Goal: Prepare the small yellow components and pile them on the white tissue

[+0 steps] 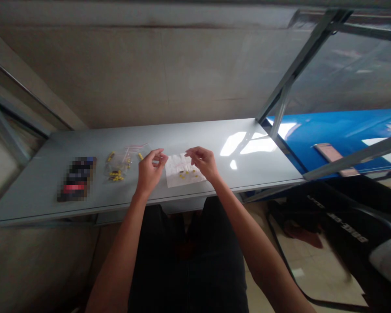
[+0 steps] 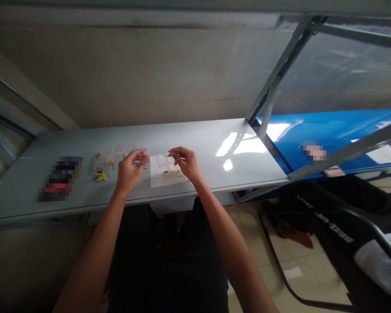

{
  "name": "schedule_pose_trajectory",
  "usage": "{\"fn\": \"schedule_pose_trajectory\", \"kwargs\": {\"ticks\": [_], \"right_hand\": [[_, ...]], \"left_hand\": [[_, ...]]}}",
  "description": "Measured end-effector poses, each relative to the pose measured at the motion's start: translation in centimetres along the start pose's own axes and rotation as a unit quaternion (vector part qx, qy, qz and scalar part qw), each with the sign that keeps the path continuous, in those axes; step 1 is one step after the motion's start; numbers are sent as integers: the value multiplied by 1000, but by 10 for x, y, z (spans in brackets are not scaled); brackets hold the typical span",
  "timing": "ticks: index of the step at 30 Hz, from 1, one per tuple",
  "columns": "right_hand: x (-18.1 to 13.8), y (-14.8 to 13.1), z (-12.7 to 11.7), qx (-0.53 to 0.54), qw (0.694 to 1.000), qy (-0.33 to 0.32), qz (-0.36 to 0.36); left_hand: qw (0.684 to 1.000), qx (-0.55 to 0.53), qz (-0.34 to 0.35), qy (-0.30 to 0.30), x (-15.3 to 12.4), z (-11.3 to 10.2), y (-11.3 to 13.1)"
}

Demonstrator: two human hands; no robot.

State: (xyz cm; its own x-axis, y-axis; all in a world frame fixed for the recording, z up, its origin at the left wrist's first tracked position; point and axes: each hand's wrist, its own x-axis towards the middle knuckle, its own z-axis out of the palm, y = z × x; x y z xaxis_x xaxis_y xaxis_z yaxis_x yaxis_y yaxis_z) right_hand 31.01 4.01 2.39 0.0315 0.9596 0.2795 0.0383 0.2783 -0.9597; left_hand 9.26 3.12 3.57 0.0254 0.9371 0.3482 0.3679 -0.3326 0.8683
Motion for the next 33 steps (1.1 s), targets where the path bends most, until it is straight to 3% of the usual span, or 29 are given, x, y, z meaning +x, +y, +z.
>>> {"fn": "schedule_pose_trajectory", "kwargs": {"ticks": [4,8,16,20,24,28,33], "right_hand": [[-2,-2,-3,48,998,35,28],[-10,-1,-20,73,989,117,57],[-32,12,-84,-154,947,273,70],[-30,8,-100,-291,921,245,88],[-27,8,-108,-363,902,218,88],[-31,12,-113,-358,901,230,82],[-38,10,-114,-304,914,258,77]], "left_hand": [[993,83,71,-36,-18,-3,-9],[976,170,119,-64,-29,-14,-20],[952,237,164,-102,-35,-21,-35],[945,271,156,-98,-37,-18,-35],[946,273,160,-67,-34,-30,-35],[922,356,148,-27,-23,-52,-41],[907,403,112,-56,-6,-63,-62]]}}
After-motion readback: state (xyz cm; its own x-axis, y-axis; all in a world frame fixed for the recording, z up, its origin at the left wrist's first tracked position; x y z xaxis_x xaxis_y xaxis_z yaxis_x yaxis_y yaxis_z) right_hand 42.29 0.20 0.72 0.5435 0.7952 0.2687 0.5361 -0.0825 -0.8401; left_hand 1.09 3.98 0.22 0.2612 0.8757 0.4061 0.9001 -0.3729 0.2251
